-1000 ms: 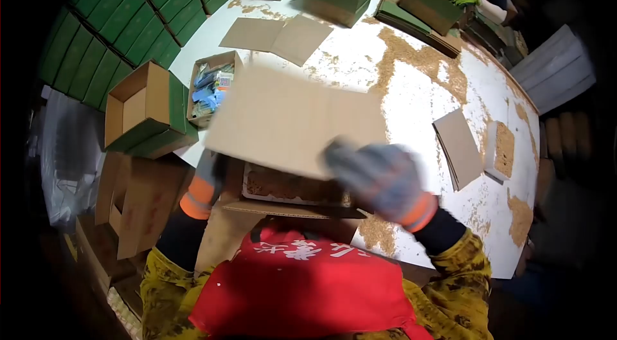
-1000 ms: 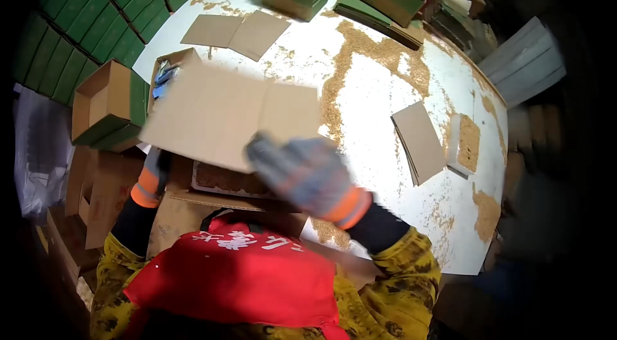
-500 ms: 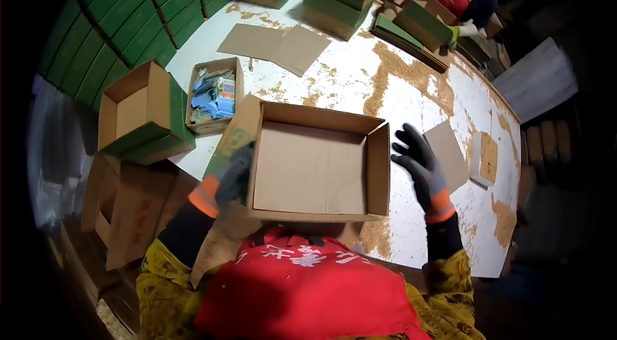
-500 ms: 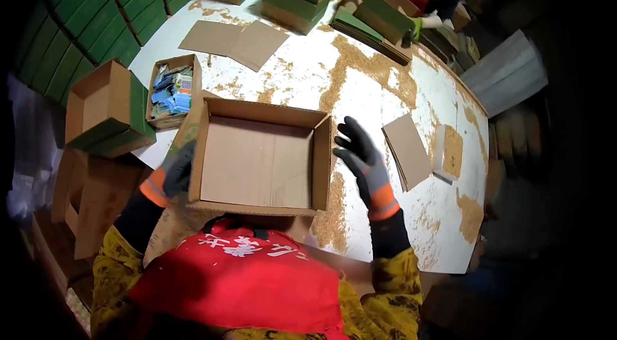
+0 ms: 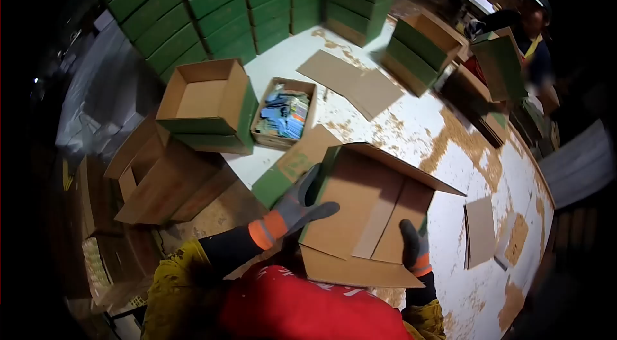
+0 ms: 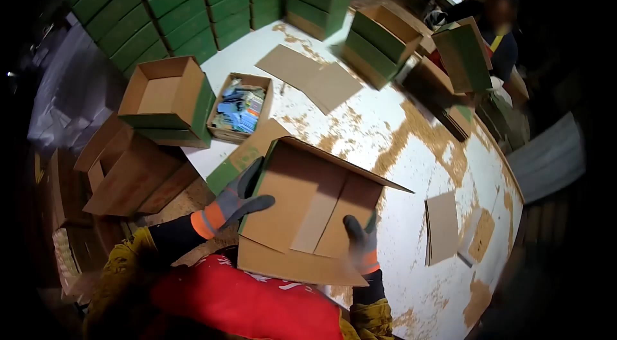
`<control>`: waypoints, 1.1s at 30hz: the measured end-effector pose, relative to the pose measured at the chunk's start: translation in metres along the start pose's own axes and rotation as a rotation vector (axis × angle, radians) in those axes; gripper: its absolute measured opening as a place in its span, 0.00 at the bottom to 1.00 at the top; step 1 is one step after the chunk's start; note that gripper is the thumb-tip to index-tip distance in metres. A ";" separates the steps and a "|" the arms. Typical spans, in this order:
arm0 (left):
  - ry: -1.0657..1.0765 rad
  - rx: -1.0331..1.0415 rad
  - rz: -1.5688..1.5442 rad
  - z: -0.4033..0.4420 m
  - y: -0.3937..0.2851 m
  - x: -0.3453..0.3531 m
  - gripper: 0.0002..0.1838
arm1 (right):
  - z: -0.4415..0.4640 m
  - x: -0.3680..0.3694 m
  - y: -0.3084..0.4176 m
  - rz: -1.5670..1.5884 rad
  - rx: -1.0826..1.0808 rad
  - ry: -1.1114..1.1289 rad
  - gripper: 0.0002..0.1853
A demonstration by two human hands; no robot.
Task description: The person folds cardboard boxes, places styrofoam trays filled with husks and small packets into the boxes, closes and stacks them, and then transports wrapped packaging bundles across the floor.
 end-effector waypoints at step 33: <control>-0.966 0.541 -0.694 -0.017 0.183 -0.579 0.27 | 0.276 0.530 0.031 -0.010 -0.340 0.244 0.37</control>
Point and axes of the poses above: each hand's wrist, its own z-axis towards the middle knuckle, its own x-axis out of the palm, y = z × x, the point moved 10 cm from there along z, towards the middle knuckle, and after that the axes turned 11 degrees about -z, right-handed, at the moved point
